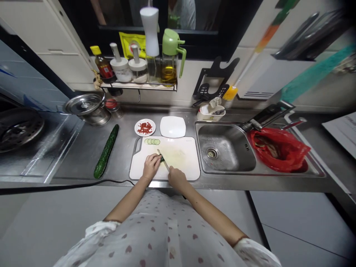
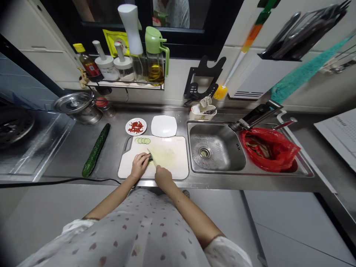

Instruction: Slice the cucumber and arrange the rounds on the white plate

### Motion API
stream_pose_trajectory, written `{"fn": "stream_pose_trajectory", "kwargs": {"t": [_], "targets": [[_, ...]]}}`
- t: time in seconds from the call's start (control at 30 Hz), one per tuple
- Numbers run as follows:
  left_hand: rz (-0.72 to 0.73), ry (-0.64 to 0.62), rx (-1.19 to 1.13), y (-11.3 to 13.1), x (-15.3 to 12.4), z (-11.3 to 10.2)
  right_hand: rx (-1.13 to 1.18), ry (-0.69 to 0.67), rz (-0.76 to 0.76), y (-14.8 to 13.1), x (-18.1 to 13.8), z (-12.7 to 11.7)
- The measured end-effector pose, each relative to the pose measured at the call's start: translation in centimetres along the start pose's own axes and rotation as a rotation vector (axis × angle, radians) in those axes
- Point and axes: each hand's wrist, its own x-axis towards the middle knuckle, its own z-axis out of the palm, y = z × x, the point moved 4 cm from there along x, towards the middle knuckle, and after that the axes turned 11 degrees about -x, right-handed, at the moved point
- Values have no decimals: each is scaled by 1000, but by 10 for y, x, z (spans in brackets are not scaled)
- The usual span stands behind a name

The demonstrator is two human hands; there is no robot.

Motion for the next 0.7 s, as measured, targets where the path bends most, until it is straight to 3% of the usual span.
{"fn": "stream_pose_trajectory", "kwargs": {"t": [0.4, 0.7], "targets": [[7, 6, 19, 1, -1, 0, 10, 56, 1, -6, 10, -3], [4, 4, 30, 1, -2, 0, -3, 28, 23, 2, -6, 3]]}}
